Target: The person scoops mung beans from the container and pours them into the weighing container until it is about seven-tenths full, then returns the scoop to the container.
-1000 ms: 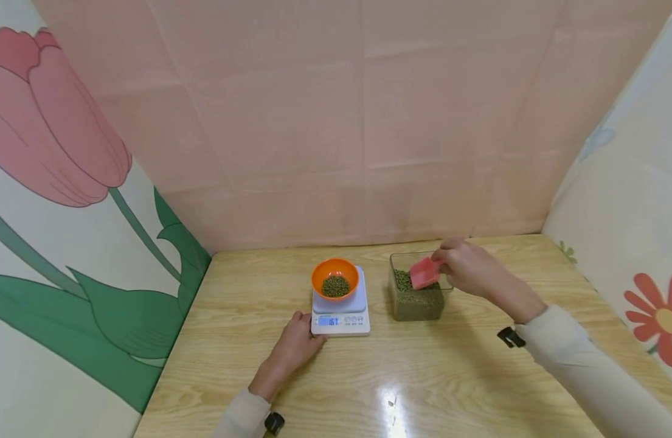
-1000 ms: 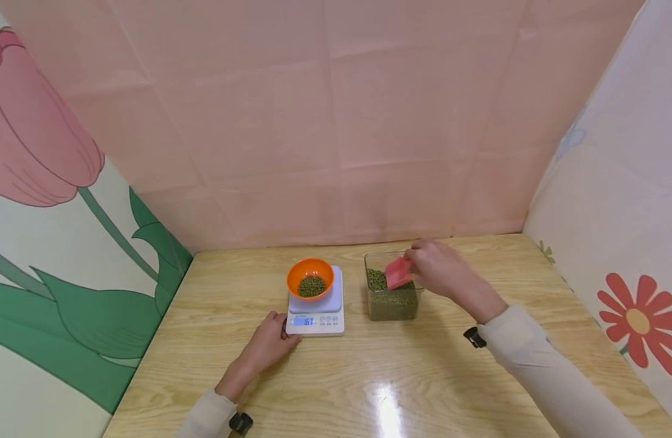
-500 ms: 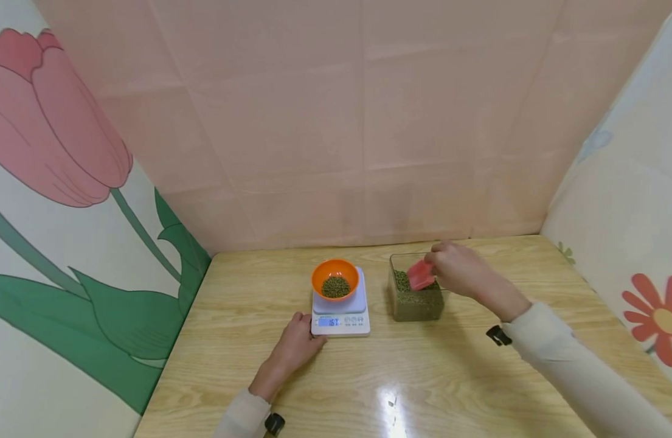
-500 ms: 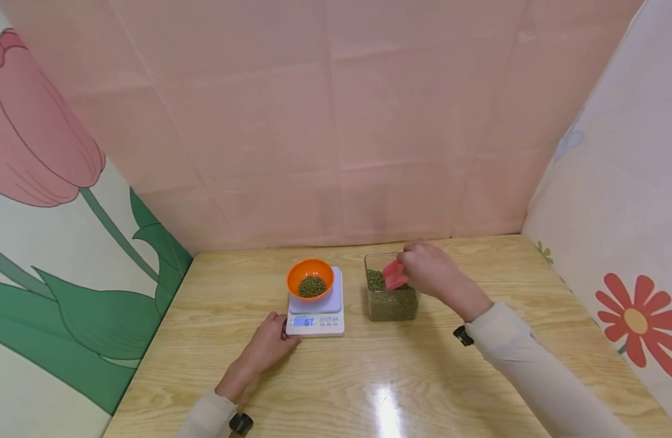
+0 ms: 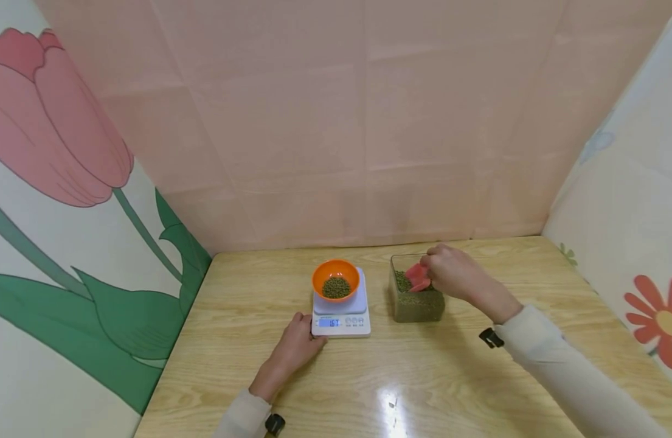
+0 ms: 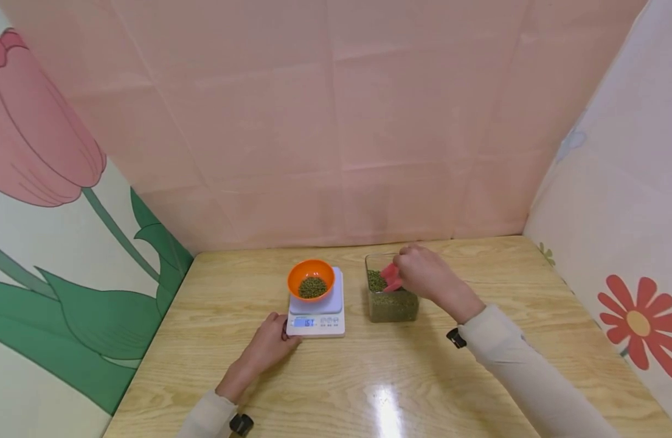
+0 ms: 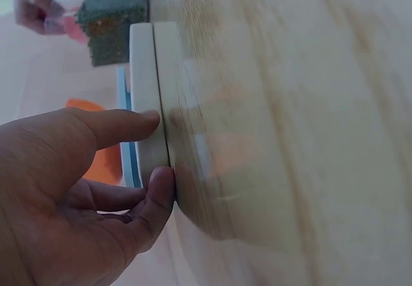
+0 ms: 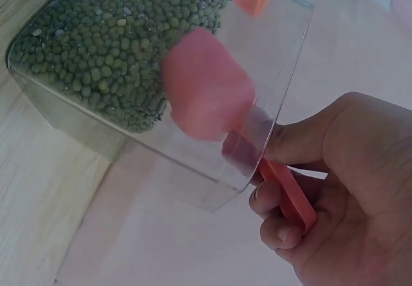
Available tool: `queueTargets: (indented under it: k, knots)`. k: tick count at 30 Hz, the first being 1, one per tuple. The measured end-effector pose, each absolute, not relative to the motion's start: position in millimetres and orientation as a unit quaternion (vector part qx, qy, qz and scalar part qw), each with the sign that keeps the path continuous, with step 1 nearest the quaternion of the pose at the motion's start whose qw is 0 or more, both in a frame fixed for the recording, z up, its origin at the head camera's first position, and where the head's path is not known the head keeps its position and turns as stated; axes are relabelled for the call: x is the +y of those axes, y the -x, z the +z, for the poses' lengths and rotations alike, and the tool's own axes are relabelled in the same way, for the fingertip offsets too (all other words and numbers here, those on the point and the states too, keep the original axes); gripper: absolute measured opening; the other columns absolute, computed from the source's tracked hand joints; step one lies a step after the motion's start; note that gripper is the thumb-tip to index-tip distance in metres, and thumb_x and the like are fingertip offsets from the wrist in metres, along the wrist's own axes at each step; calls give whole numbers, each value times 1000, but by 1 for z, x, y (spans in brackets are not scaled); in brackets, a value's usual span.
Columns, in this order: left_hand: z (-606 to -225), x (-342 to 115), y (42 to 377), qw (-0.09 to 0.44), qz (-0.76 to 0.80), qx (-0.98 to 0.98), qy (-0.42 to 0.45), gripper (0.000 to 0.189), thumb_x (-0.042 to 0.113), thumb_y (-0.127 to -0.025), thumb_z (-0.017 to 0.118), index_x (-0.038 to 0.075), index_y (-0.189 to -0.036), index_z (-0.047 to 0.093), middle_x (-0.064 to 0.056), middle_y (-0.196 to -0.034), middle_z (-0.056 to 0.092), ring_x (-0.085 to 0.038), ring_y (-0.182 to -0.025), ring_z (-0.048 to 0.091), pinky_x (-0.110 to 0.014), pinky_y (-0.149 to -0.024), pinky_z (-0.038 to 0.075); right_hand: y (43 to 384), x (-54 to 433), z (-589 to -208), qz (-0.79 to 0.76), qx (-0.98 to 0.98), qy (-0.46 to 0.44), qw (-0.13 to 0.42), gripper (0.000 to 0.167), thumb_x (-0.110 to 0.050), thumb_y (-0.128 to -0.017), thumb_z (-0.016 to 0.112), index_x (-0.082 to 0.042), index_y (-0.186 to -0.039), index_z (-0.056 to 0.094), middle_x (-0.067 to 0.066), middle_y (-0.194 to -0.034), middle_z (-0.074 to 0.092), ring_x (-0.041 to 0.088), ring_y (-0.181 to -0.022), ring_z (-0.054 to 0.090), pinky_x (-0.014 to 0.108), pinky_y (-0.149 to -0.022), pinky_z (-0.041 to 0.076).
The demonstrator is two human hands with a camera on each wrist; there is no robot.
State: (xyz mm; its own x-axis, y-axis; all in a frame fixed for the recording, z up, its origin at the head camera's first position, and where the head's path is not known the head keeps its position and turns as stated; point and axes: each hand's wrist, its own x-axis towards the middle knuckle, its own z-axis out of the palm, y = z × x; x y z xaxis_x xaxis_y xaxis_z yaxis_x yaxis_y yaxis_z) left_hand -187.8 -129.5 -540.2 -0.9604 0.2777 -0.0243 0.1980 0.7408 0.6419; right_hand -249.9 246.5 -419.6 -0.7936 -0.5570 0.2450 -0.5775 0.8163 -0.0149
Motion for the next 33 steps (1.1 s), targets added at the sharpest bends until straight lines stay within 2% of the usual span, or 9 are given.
queueTargets:
  k: [26, 33]
  knots:
    - [-542, -129, 188, 54, 326, 934, -132, 43, 16, -94, 80, 0, -132, 69, -12, -108, 62, -19, -91, 51, -31, -71, 50, 253, 236, -431, 42, -946, -304, 107, 20, 11, -82, 71, -8, -78, 71, 3, -74, 62, 20, -69, 59, 38, -61, 54]
    - [-541, -129, 188, 58, 329, 934, -129, 42, 16, -97, 78, 3, -135, 69, -10, -109, 62, -20, -92, 51, -31, -73, 51, 257, 238, -433, 50, -944, -310, 106, 21, 13, -81, 68, -7, -78, 71, 2, -73, 61, 19, -68, 59, 36, -60, 52]
